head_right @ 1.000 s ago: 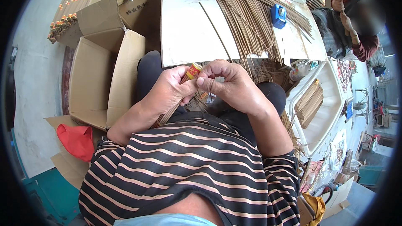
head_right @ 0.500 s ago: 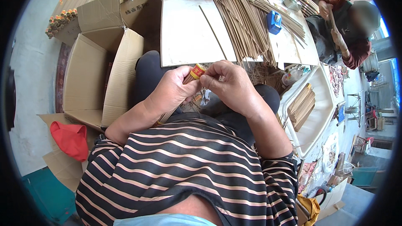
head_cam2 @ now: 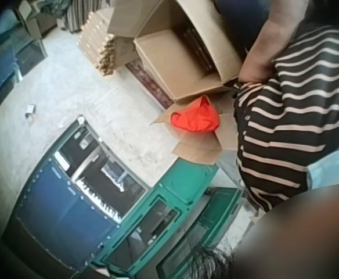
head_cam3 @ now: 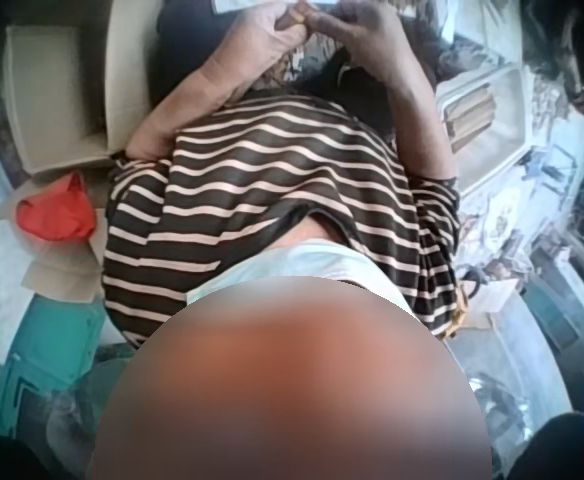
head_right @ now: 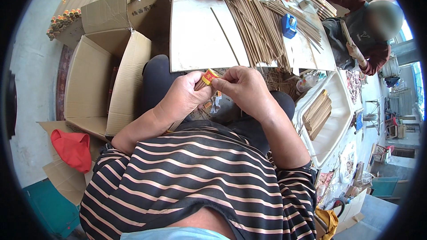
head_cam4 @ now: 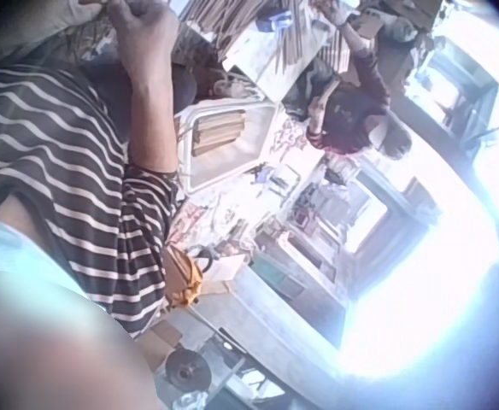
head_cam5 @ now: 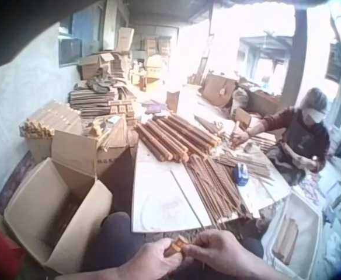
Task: The person gathers thin wooden sticks from a table, aligns them into bundles, and wraps each bundle with a small paper label. They then place the completed bundles into a cardboard box. The process repeats with additional sticks from the table.
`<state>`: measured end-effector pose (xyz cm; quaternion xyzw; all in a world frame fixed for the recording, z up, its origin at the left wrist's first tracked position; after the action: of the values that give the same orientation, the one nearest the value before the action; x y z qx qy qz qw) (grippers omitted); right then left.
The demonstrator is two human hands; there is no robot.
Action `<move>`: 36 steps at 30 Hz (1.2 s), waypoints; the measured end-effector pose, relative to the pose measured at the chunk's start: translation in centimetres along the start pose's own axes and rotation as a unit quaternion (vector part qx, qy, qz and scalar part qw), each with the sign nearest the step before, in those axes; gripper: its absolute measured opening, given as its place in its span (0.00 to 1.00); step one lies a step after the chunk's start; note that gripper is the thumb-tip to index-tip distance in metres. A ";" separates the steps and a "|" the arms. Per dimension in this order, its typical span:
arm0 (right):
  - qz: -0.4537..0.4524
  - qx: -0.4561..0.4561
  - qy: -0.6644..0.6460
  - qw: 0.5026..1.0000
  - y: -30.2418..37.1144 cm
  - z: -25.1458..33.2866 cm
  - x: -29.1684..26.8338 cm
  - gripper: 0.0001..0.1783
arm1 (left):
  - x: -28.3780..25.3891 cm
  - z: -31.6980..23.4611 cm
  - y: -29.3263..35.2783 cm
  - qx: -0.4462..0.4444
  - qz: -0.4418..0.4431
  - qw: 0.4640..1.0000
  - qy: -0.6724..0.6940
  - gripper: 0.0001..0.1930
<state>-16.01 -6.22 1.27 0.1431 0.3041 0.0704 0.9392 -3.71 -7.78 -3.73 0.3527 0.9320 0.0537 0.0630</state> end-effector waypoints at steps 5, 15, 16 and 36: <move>0.014 0.006 0.022 1.000 -0.2 -0.1 0.0 0.16 | 0.1 -0.3 0.3 -0.029 0.016 0.999 0.027 0.13; -0.006 -0.039 -0.035 0.999 0.1 0.0 0.0 0.18 | 0.5 -0.5 0.6 -0.046 0.066 0.980 0.182 0.16; -0.008 -0.057 -0.039 0.998 0.0 0.0 0.1 0.18 | 0.6 -0.5 0.6 -0.041 0.084 0.975 0.203 0.17; 0.077 -0.333 -0.248 0.906 -1.2 0.1 1.4 0.11 | 3.5 -0.8 0.6 -0.085 0.362 0.769 0.520 0.27</move>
<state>-14.75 -7.05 0.23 -0.1425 0.0078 0.2022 0.9689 -6.00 -5.06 -3.08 0.5751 0.6170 0.3274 -0.4259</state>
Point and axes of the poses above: each hand's wrist, its own y-axis away from the middle knuckle, its own x-axis out of the palm, z = x × y, the point moved 8 cm from there along -y, towards the middle knuckle, and after that the axes turned 5 degrees about z, right-handed, at the moved point
